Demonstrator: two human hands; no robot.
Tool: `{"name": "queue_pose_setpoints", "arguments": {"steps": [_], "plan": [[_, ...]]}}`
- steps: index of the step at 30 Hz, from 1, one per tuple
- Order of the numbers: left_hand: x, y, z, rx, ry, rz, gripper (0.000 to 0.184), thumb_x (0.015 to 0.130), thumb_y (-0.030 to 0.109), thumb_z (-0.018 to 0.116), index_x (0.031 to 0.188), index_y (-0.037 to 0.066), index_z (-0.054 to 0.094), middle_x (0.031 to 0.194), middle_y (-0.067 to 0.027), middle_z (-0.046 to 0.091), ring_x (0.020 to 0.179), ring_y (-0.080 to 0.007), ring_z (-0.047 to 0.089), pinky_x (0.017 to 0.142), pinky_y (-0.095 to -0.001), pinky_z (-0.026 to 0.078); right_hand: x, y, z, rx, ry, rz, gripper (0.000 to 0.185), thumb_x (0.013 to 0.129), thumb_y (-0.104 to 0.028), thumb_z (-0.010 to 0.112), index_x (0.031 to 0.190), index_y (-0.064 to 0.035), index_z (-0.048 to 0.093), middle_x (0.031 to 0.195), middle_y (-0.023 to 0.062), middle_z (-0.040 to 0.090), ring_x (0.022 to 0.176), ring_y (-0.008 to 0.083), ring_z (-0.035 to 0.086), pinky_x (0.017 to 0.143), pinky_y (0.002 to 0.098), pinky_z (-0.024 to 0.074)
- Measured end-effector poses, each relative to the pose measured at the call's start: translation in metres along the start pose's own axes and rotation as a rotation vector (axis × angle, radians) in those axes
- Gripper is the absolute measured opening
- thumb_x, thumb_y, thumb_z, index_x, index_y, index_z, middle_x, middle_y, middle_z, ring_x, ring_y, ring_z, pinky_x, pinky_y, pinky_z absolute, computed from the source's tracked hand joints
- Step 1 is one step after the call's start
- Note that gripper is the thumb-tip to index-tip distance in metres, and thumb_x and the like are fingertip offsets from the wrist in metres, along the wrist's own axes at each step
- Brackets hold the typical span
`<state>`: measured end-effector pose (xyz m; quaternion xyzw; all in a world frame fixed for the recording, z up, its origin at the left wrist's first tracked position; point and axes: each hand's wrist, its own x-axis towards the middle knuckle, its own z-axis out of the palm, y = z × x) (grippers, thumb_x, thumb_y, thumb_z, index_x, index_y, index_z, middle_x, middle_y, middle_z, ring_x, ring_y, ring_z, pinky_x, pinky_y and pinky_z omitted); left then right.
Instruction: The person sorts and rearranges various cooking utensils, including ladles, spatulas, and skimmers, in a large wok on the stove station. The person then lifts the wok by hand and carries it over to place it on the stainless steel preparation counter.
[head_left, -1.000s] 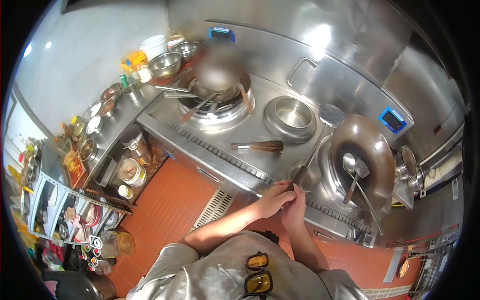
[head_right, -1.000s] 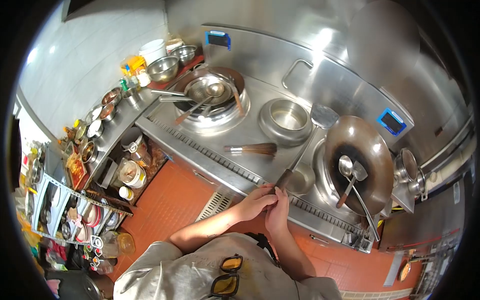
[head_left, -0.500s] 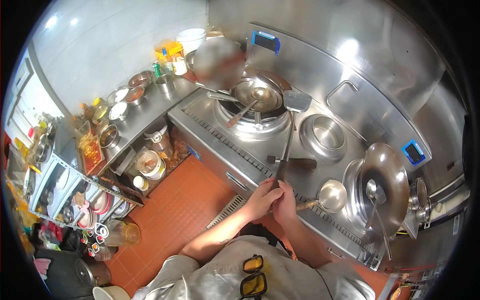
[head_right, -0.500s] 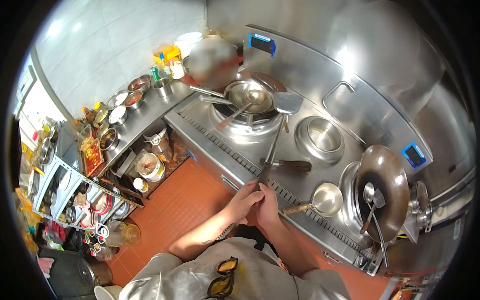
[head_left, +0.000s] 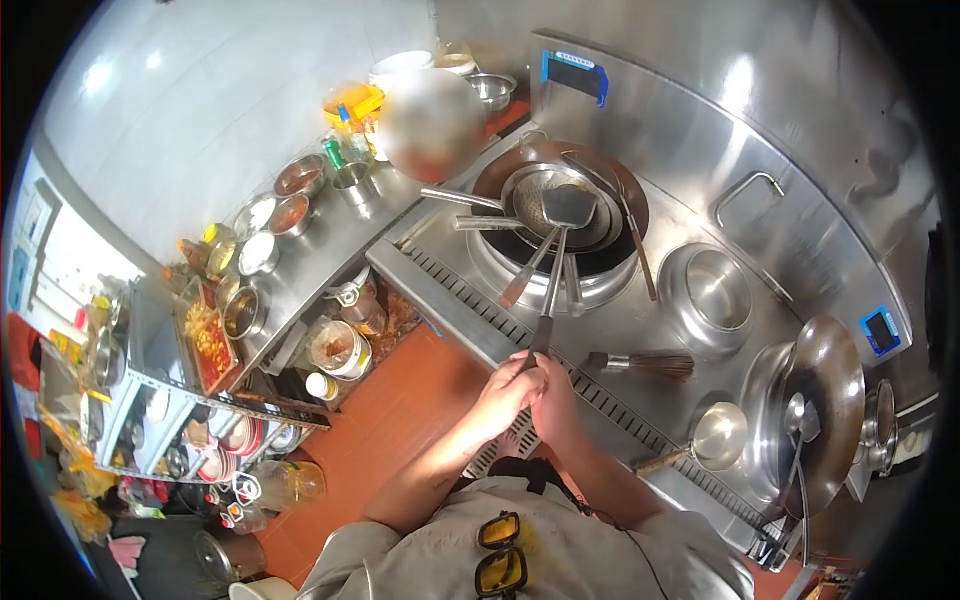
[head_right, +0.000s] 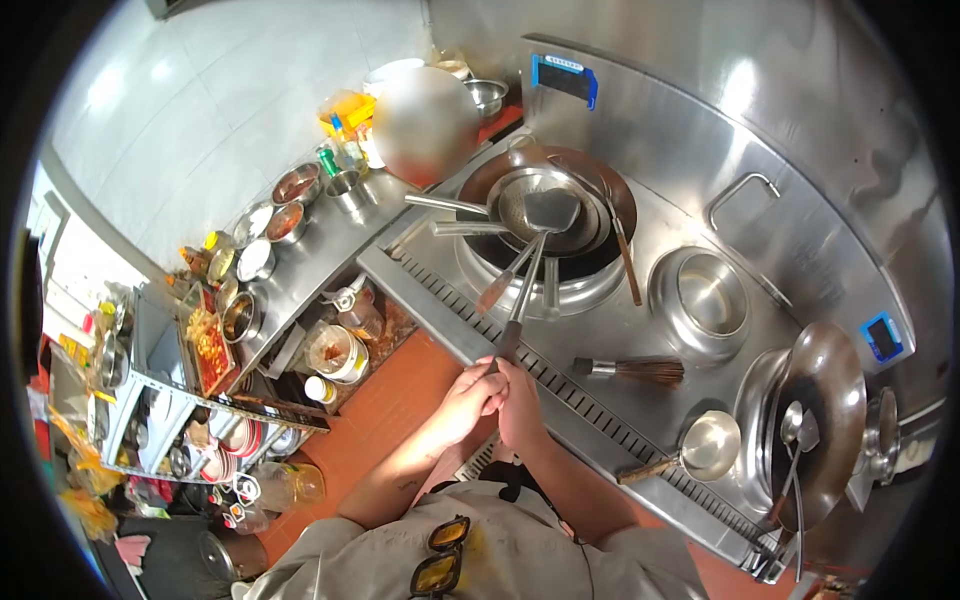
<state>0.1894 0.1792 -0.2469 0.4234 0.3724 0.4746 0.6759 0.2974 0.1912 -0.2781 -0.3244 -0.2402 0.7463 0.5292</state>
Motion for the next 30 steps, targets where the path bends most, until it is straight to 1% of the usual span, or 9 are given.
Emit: {"name": "queue_pose_setpoints", "arguments": {"steps": [8, 11, 14, 15, 18, 19, 22, 26, 30], "plan": [[0.055, 0.008, -0.032, -0.161, 0.035, -0.178, 0.017, 0.094, 0.025, 0.051, 0.088, 0.009, 0.052, 0.071, 0.0047, 0.047, 0.061, -0.0042, 0.041, 0.052, -0.0198, 0.029, 0.058, -0.017, 0.012, -0.056, 0.103, 0.145, 0.026, 0.096, -0.028, 0.053, 0.096, -0.0035, 0.06, 0.071, 0.0006, 0.053, 0.057, 0.0091, 0.05, 0.047, 0.0242, 0.0401], [0.07, 0.012, -0.039, -0.142, 0.018, -0.201, 0.02, 0.094, 0.029, 0.051, 0.092, 0.01, 0.053, 0.072, 0.0051, 0.047, 0.063, -0.0041, 0.042, 0.052, -0.0196, 0.029, 0.066, -0.028, 0.02, -0.056, 0.063, 0.095, 0.026, 0.095, -0.029, 0.053, 0.093, -0.004, 0.06, 0.071, 0.0, 0.053, 0.057, 0.0086, 0.049, 0.049, 0.0237, 0.0391], [0.083, 0.015, -0.045, -0.098, 0.031, -0.203, 0.023, 0.093, 0.033, 0.052, 0.094, 0.01, 0.055, 0.072, 0.005, 0.048, 0.063, -0.0042, 0.043, 0.052, -0.0195, 0.029, 0.073, -0.029, 0.031, -0.053, 0.17, 0.048, 0.026, 0.095, -0.03, 0.053, 0.089, -0.0057, 0.061, 0.071, -0.0011, 0.053, 0.058, 0.0081, 0.048, 0.051, 0.0236, 0.0373], [0.087, 0.013, -0.051, -0.099, 0.027, -0.224, 0.022, 0.095, 0.032, 0.051, 0.098, 0.01, 0.057, 0.079, 0.0037, 0.054, 0.067, -0.0052, 0.048, 0.056, -0.0201, 0.036, 0.077, -0.027, 0.031, -0.07, 0.193, 0.027, 0.026, 0.095, -0.03, 0.054, 0.088, -0.0062, 0.061, 0.07, -0.0014, 0.053, 0.058, 0.0079, 0.048, 0.051, 0.0236, 0.0368], [0.104, 0.003, -0.074, -0.147, -0.079, -0.282, 0.026, 0.095, 0.033, 0.05, 0.101, 0.009, 0.058, 0.083, 0.0023, 0.056, 0.073, -0.0066, 0.053, 0.061, -0.0216, 0.042, 0.092, -0.015, 0.031, -0.108, 0.265, -0.037, 0.026, 0.095, -0.031, 0.054, 0.085, -0.0074, 0.061, 0.069, -0.0021, 0.052, 0.057, 0.0076, 0.047, 0.051, 0.0236, 0.0357], [0.108, 0.002, -0.077, -0.168, -0.117, -0.267, 0.028, 0.096, 0.035, 0.049, 0.103, 0.009, 0.058, 0.088, 0.0007, 0.058, 0.077, -0.0087, 0.056, 0.067, -0.0239, 0.047, 0.097, -0.014, 0.033, -0.116, 0.292, -0.055, 0.027, 0.094, -0.031, 0.054, 0.085, -0.0076, 0.062, 0.068, -0.0022, 0.052, 0.057, 0.0076, 0.047, 0.051, 0.0238, 0.0358], [0.118, 0.005, -0.084, -0.208, -0.15, -0.325, 0.029, 0.096, 0.035, 0.048, 0.104, 0.01, 0.059, 0.092, -0.0007, 0.059, 0.079, -0.0101, 0.059, 0.071, -0.0255, 0.049, 0.099, -0.022, 0.045, -0.17, 0.354, -0.075, 0.027, 0.093, -0.032, 0.055, 0.084, -0.0077, 0.062, 0.067, -0.0023, 0.052, 0.056, 0.0081, 0.047, 0.05, 0.0241, 0.037], [0.126, 0.015, -0.092, -0.228, -0.182, -0.402, 0.029, 0.094, 0.039, 0.051, 0.096, 0.01, 0.058, 0.079, 0.0016, 0.056, 0.067, -0.0082, 0.052, 0.061, -0.0237, 0.043, 0.108, -0.017, 0.048, -0.2, 0.44, -0.068, 0.028, 0.093, -0.033, 0.056, 0.084, -0.0069, 0.063, 0.065, -0.0013, 0.053, 0.054, 0.0091, 0.049, 0.048, 0.0247, 0.0388], [0.14, 0.009, -0.106, -0.294, -0.301, -0.434, 0.03, 0.093, 0.041, 0.052, 0.083, 0.013, 0.054, 0.068, 0.0046, 0.05, 0.058, -0.0054, 0.045, 0.053, -0.0216, 0.035, 0.12, -0.013, 0.046, -0.104, 0.367, -0.047, 0.031, 0.093, -0.034, 0.055, 0.081, -0.0062, 0.062, 0.064, 0.0006, 0.055, 0.052, 0.0097, 0.05, 0.046, 0.0252, 0.0388]]}}
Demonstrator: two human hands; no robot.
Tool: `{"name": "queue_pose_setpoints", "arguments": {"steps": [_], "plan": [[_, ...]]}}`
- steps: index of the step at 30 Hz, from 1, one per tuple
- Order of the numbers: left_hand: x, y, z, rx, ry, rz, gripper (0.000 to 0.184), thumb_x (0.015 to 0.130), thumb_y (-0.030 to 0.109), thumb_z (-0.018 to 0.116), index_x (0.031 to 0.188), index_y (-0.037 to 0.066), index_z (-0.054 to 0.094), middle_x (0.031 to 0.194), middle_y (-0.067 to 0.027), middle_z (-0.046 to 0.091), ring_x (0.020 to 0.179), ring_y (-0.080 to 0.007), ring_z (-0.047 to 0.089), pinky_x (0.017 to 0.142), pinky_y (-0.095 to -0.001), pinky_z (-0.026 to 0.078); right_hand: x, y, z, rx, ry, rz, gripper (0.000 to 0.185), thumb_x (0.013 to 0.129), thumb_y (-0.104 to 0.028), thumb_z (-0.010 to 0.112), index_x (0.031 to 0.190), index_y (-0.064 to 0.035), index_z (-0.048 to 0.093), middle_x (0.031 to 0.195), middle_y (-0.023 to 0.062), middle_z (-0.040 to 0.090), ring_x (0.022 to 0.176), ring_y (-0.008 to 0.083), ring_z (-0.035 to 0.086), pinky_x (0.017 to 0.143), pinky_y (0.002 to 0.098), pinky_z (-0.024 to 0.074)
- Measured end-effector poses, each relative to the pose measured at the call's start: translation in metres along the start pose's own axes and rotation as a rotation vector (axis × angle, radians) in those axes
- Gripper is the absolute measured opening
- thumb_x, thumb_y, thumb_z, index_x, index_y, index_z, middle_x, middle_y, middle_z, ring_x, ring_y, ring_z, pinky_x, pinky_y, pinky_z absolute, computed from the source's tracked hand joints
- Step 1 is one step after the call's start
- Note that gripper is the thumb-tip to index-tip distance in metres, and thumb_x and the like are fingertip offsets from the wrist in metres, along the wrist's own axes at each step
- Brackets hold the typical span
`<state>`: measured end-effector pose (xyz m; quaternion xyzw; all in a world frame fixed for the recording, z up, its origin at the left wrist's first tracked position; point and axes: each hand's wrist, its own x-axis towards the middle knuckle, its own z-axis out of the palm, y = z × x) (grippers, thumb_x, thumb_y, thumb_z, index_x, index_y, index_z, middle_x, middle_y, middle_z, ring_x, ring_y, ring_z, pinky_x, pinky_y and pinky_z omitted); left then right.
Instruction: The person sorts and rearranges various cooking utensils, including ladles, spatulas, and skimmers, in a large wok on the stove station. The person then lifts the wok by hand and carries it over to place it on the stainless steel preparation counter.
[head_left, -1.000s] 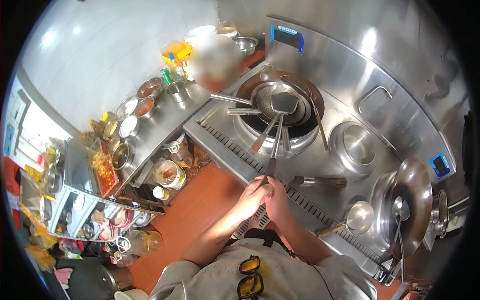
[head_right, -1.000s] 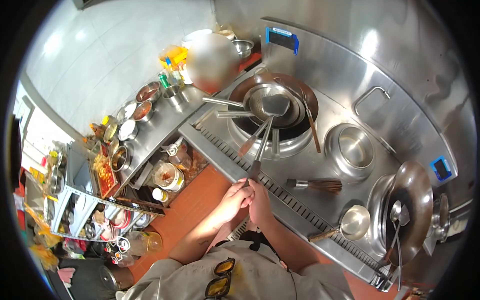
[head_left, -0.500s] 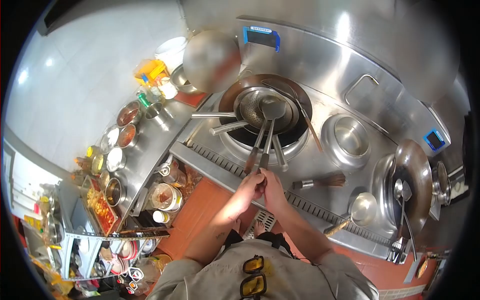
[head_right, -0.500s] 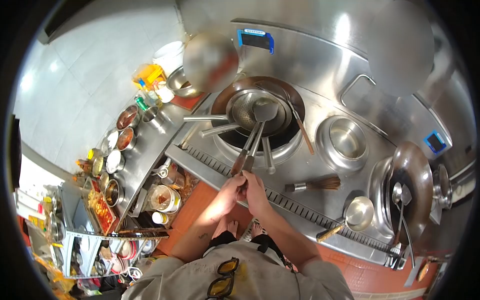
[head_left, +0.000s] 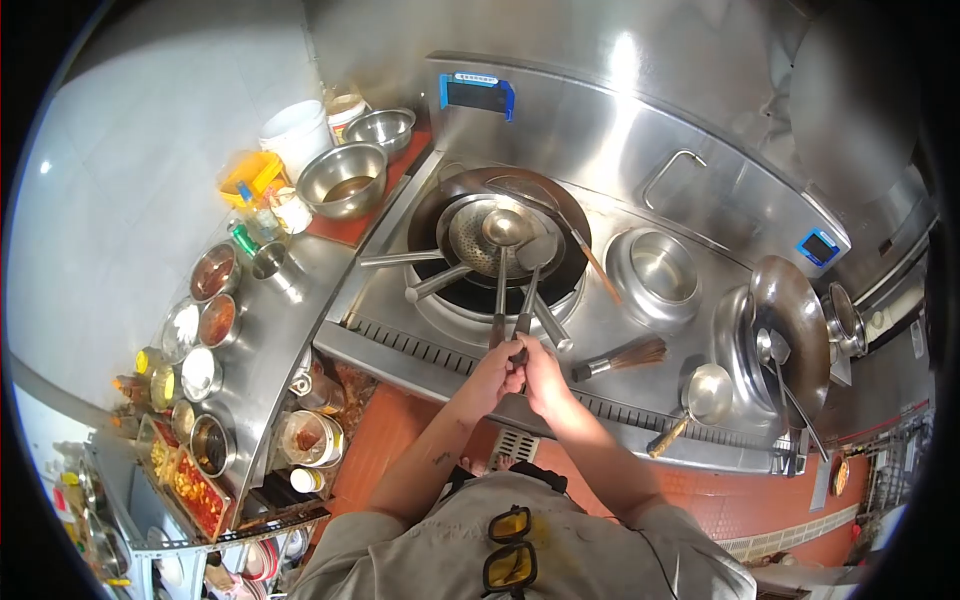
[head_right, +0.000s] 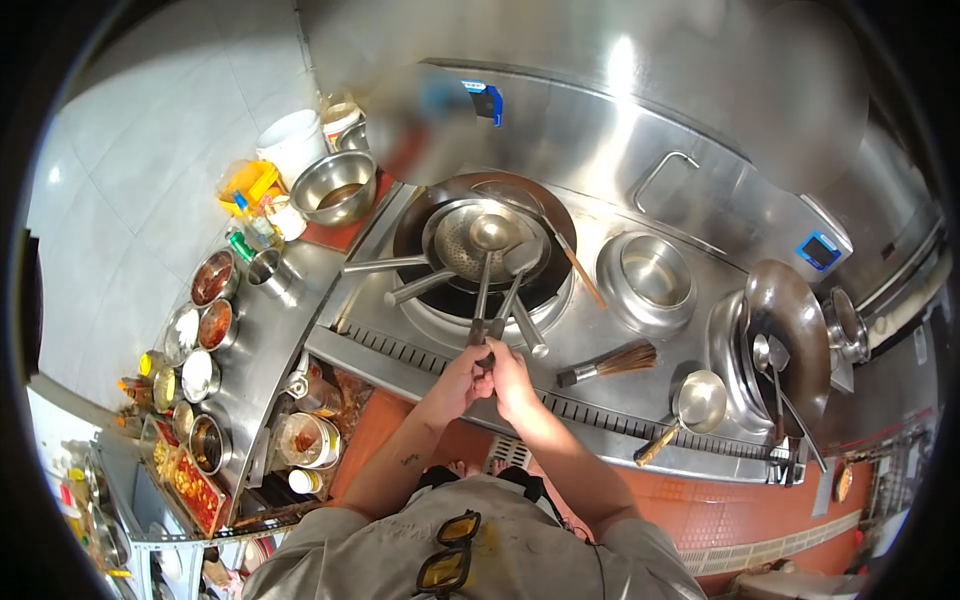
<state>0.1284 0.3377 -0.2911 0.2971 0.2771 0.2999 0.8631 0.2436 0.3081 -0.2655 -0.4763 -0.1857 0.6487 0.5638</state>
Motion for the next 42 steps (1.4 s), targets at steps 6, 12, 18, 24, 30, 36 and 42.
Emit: {"name": "queue_pose_setpoints", "arguments": {"steps": [6, 12, 18, 24, 30, 36, 42], "plan": [[0.01, 0.004, 0.0, 0.034, 0.052, 0.02, 0.034, 0.095, 0.043, 0.053, 0.078, 0.014, 0.051, 0.064, 0.0059, 0.046, 0.051, -0.0023, 0.039, 0.046, -0.0192, 0.028, 0.02, 0.01, -0.007, 0.032, -0.07, 0.057, 0.038, 0.097, -0.037, 0.046, 0.072, -0.0092, 0.055, 0.059, 0.0022, 0.053, 0.049, 0.0124, 0.049, 0.044, 0.0268, 0.0373], [0.011, 0.006, 0.001, 0.139, 0.109, 0.055, 0.034, 0.097, 0.046, 0.054, 0.087, 0.013, 0.053, 0.065, 0.0069, 0.043, 0.05, -0.0014, 0.037, 0.043, -0.0175, 0.026, 0.019, 0.009, 0.002, -0.032, -0.008, 0.048, 0.043, 0.1, -0.042, 0.04, 0.077, -0.0091, 0.055, 0.056, 0.0015, 0.047, 0.048, 0.016, 0.046, 0.044, 0.0304, 0.0366], [0.004, 0.0, 0.002, 0.207, 0.116, 0.008, 0.033, 0.099, 0.043, 0.05, 0.084, 0.014, 0.052, 0.064, 0.0059, 0.045, 0.055, -0.0046, 0.042, 0.047, -0.0205, 0.03, 0.016, 0.021, -0.01, -0.102, 0.027, 0.054, 0.041, 0.1, -0.04, 0.037, 0.09, -0.0068, 0.057, 0.059, 0.0044, 0.052, 0.048, 0.0177, 0.05, 0.044, 0.0317, 0.0408], [-0.015, -0.022, -0.001, 0.277, -0.011, 0.039, 0.033, 0.1, 0.042, 0.047, 0.086, 0.013, 0.053, 0.065, 0.0047, 0.046, 0.056, -0.0058, 0.043, 0.049, -0.0216, 0.032, -0.015, 0.036, -0.019, -0.135, 0.069, -0.011, 0.041, 0.1, -0.038, 0.037, 0.095, -0.0034, 0.059, 0.062, 0.0076, 0.057, 0.048, 0.0185, 0.055, 0.045, 0.0307, 0.0456], [-0.037, -0.065, 0.001, 0.285, -0.145, -0.103, 0.034, 0.1, 0.038, 0.046, 0.084, 0.009, 0.053, 0.062, 0.0033, 0.046, 0.053, -0.0059, 0.042, 0.049, -0.0217, 0.031, -0.069, 0.066, -0.043, -0.067, 0.144, -0.042, 0.041, 0.1, -0.034, 0.035, 0.099, 0.0009, 0.058, 0.066, 0.0107, 0.061, 0.049, 0.0185, 0.058, 0.046, 0.028, 0.0484], [-0.044, -0.113, 0.021, 0.316, -0.364, -0.323, 0.033, 0.099, 0.037, 0.046, 0.081, 0.011, 0.053, 0.063, 0.0035, 0.047, 0.054, -0.0053, 0.042, 0.049, -0.0217, 0.031, -0.134, 0.083, -0.077, 0.077, 0.296, -0.121, 0.038, 0.099, -0.028, 0.036, 0.103, 0.002, 0.059, 0.07, 0.0116, 0.062, 0.053, 0.0182, 0.059, 0.052, 0.029, 0.051], [-0.05, -0.151, 0.057, 0.468, -0.507, -0.53, 0.027, 0.1, 0.034, 0.042, 0.087, 0.013, 0.054, 0.073, 0.0027, 0.051, 0.061, -0.0081, 0.045, 0.055, -0.0238, 0.035, -0.188, 0.101, -0.113, 0.15, 0.454, -0.247, 0.034, 0.098, -0.025, 0.035, 0.102, 0.0014, 0.056, 0.069, 0.0101, 0.06, 0.052, 0.0173, 0.058, 0.052, 0.0296, 0.0516]]}}
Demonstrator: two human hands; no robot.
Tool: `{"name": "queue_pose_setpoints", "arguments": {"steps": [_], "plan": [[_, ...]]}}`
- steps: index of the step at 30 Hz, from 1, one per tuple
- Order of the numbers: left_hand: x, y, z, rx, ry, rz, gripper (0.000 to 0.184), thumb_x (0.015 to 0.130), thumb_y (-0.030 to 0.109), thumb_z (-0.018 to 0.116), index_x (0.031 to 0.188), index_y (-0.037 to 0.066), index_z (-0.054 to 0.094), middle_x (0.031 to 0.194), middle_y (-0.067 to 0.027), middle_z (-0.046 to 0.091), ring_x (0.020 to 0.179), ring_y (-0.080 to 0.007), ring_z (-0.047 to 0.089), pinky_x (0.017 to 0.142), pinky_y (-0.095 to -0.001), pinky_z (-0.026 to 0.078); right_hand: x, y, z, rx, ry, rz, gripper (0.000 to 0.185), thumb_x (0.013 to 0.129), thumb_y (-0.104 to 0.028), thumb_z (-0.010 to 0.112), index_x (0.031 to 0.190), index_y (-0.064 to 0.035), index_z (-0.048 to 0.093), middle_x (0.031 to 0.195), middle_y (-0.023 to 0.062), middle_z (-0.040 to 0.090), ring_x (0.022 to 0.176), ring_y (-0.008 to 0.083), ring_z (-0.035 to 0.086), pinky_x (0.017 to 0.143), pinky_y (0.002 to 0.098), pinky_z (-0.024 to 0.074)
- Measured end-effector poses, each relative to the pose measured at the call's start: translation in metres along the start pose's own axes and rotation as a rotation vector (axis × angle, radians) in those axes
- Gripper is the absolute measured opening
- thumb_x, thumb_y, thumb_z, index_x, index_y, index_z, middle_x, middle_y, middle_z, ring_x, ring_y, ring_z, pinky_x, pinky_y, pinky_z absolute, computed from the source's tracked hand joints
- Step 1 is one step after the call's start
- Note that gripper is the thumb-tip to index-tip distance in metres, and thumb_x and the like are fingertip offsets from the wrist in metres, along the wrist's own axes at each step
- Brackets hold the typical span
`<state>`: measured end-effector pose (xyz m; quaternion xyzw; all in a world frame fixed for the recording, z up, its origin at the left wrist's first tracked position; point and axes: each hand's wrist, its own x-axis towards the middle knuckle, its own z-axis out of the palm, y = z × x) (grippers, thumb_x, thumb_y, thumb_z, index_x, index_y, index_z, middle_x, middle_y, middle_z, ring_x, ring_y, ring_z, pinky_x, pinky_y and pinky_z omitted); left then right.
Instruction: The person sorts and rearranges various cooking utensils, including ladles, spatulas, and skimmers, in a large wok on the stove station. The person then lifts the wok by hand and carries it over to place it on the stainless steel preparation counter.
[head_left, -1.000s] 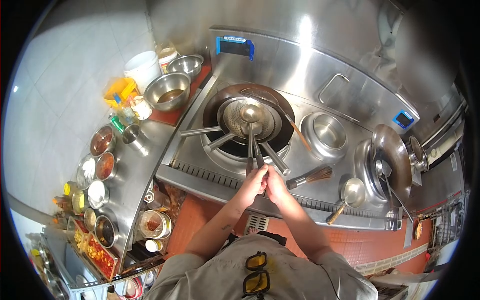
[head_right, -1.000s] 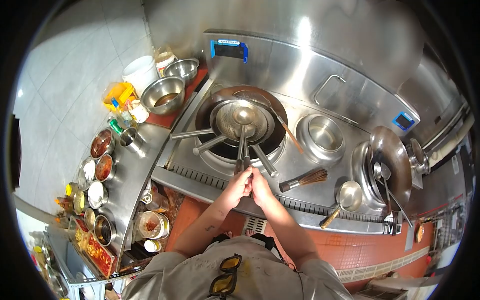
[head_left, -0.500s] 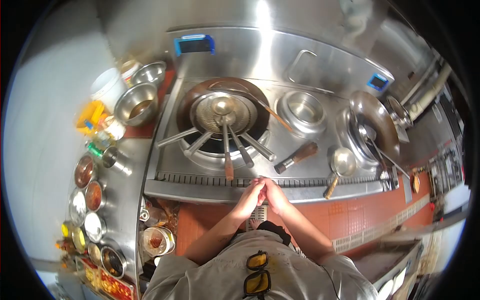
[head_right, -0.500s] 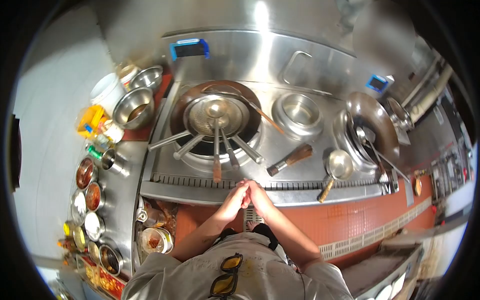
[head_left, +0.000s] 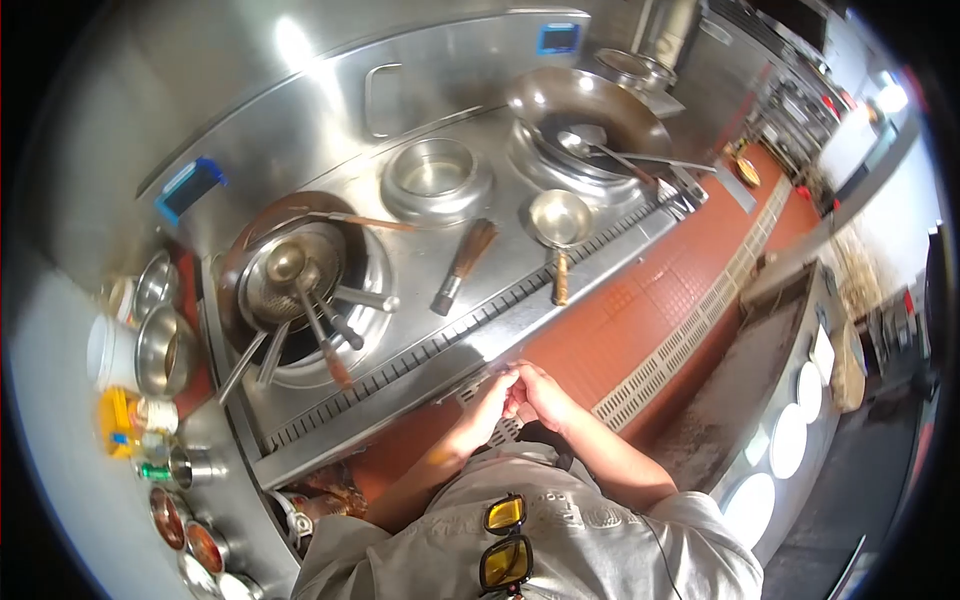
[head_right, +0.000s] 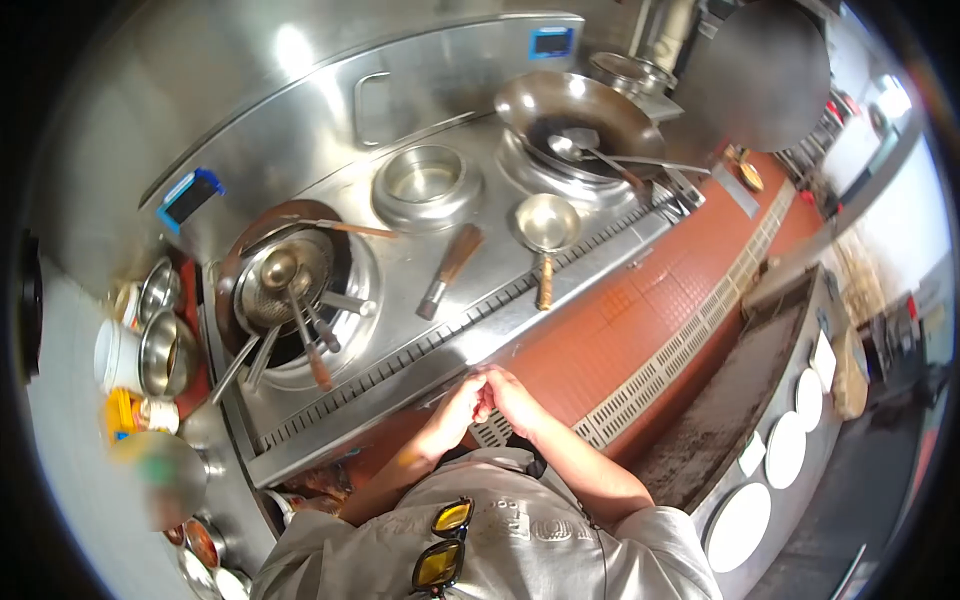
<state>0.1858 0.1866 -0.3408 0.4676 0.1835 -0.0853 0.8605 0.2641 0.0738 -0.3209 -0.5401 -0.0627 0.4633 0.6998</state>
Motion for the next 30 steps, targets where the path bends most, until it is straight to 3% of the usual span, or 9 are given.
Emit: {"name": "queue_pose_setpoints", "arguments": {"steps": [16, 19, 26, 30], "plan": [[0.11, -0.082, 0.208, 0.127, -0.215, -0.255, 0.031, 0.097, 0.038, 0.042, 0.087, 0.011, 0.054, 0.075, -0.0002, 0.054, 0.062, -0.0103, 0.047, 0.056, -0.0245, 0.037, -0.123, -0.035, -0.204, 0.186, 0.327, -0.154, 0.033, 0.098, -0.021, 0.034, 0.115, 0.0015, 0.052, 0.079, 0.0108, 0.06, 0.053, 0.0145, 0.056, 0.05, 0.0263, 0.0484], [0.127, -0.101, 0.244, 0.117, -0.223, -0.239, 0.028, 0.097, 0.034, 0.041, 0.088, 0.011, 0.054, 0.069, 0.0025, 0.052, 0.056, -0.0073, 0.046, 0.05, -0.0217, 0.035, -0.139, -0.037, -0.241, 0.149, 0.387, -0.172, 0.034, 0.098, -0.019, 0.033, 0.116, 0.0022, 0.053, 0.08, 0.0108, 0.061, 0.053, 0.0145, 0.056, 0.05, 0.0262, 0.0482], [0.16, -0.125, 0.295, 0.101, -0.3, -0.308, 0.028, 0.097, 0.034, 0.04, 0.087, 0.012, 0.053, 0.072, 0.0019, 0.052, 0.059, -0.0079, 0.046, 0.053, -0.0225, 0.035, -0.168, -0.062, -0.294, 0.096, 0.447, -0.159, 0.034, 0.098, -0.018, 0.032, 0.117, 0.0032, 0.051, 0.084, 0.0096, 0.059, 0.055, 0.0129, 0.054, 0.05, 0.0248, 0.0463], [0.184, -0.126, 0.305, 0.11, -0.308, -0.297, 0.03, 0.097, 0.036, 0.041, 0.091, 0.011, 0.056, 0.075, 0.0003, 0.054, 0.066, -0.011, 0.049, 0.061, -0.0258, 0.038, -0.162, -0.073, -0.313, 0.127, 0.44, -0.191, 0.032, 0.098, -0.015, 0.032, 0.117, 0.0014, 0.051, 0.085, 0.0072, 0.059, 0.056, 0.0101, 0.052, 0.051, 0.0236, 0.046]]}}
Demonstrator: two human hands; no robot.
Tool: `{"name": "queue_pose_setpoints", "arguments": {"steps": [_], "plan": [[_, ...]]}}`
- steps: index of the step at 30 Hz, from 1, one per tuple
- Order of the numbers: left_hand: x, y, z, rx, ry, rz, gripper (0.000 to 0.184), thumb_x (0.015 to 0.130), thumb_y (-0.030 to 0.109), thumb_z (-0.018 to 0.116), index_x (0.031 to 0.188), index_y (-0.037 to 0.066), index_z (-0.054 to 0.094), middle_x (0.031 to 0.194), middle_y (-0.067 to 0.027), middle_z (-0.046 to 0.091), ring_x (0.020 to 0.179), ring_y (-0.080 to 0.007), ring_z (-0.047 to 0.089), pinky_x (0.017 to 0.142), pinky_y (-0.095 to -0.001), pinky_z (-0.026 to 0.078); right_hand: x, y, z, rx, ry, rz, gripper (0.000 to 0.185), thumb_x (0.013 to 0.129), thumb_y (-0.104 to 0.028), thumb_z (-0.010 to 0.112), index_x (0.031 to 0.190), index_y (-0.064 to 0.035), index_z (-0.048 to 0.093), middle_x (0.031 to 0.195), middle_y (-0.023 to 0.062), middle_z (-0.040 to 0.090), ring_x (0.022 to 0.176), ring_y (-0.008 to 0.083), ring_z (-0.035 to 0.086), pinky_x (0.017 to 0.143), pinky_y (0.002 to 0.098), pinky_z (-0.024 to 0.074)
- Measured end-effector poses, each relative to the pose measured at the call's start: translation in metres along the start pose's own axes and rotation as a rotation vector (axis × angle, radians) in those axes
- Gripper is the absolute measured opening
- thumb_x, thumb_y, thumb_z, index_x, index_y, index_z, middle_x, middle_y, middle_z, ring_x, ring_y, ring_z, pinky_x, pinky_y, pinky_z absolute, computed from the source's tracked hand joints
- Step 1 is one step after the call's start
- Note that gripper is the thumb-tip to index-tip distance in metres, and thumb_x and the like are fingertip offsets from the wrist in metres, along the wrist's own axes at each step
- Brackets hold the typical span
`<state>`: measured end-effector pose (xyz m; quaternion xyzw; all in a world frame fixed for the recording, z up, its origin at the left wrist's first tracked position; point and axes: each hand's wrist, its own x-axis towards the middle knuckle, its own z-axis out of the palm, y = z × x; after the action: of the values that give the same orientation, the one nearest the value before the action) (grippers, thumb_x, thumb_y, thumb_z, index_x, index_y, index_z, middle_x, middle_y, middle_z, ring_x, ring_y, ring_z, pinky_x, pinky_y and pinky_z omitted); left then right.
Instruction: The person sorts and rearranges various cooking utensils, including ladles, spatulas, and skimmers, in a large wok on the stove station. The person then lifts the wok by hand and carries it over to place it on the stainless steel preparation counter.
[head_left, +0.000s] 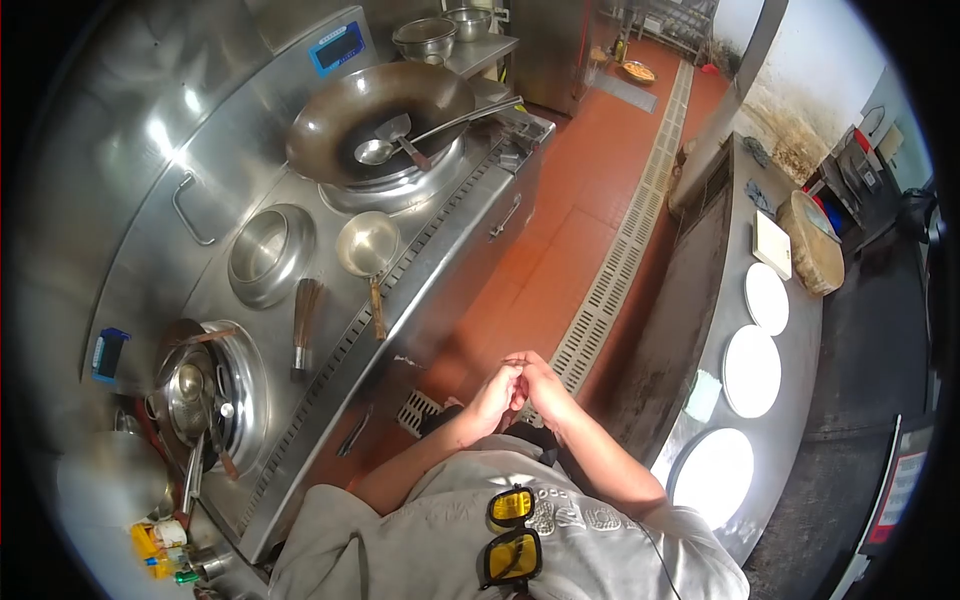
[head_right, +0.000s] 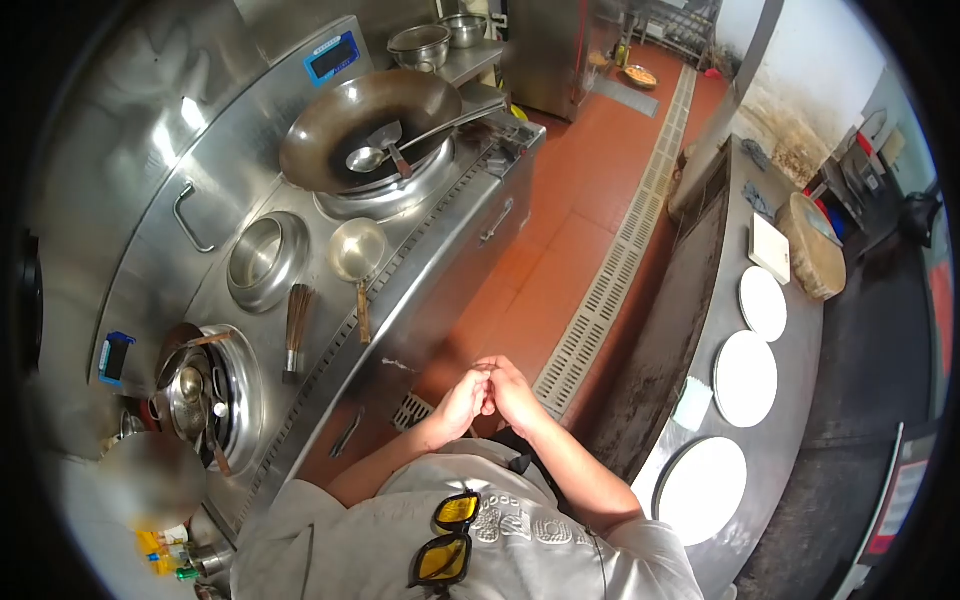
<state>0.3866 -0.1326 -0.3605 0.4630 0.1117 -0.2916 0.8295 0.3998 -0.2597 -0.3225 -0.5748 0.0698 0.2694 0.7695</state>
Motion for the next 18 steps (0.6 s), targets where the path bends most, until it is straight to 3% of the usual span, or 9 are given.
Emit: {"name": "queue_pose_setpoints", "arguments": {"steps": [9, 18], "plan": [[0.077, 0.042, -0.007, -0.037, 0.012, 0.073, 0.026, 0.095, 0.031, 0.04, 0.102, 0.011, 0.054, 0.08, 0.0005, 0.054, 0.065, -0.0095, 0.049, 0.057, -0.0249, 0.039, 0.069, -0.041, -0.019, -0.041, -0.012, -0.063, 0.029, 0.1, -0.015, 0.032, 0.119, -0.0024, 0.05, 0.086, 0.003, 0.058, 0.061, 0.0071, 0.051, 0.054, 0.0212, 0.0441], [0.154, 0.149, -0.036, -0.04, 0.063, 0.166, 0.024, 0.096, 0.035, 0.041, 0.099, 0.013, 0.052, 0.074, 0.0021, 0.052, 0.06, -0.0082, 0.047, 0.055, -0.0231, 0.036, 0.192, -0.108, -0.006, -0.11, -0.05, -0.061, 0.026, 0.099, -0.012, 0.041, 0.12, -0.0015, 0.051, 0.084, 0.0043, 0.058, 0.062, 0.0089, 0.053, 0.056, 0.0223, 0.0456]]}}
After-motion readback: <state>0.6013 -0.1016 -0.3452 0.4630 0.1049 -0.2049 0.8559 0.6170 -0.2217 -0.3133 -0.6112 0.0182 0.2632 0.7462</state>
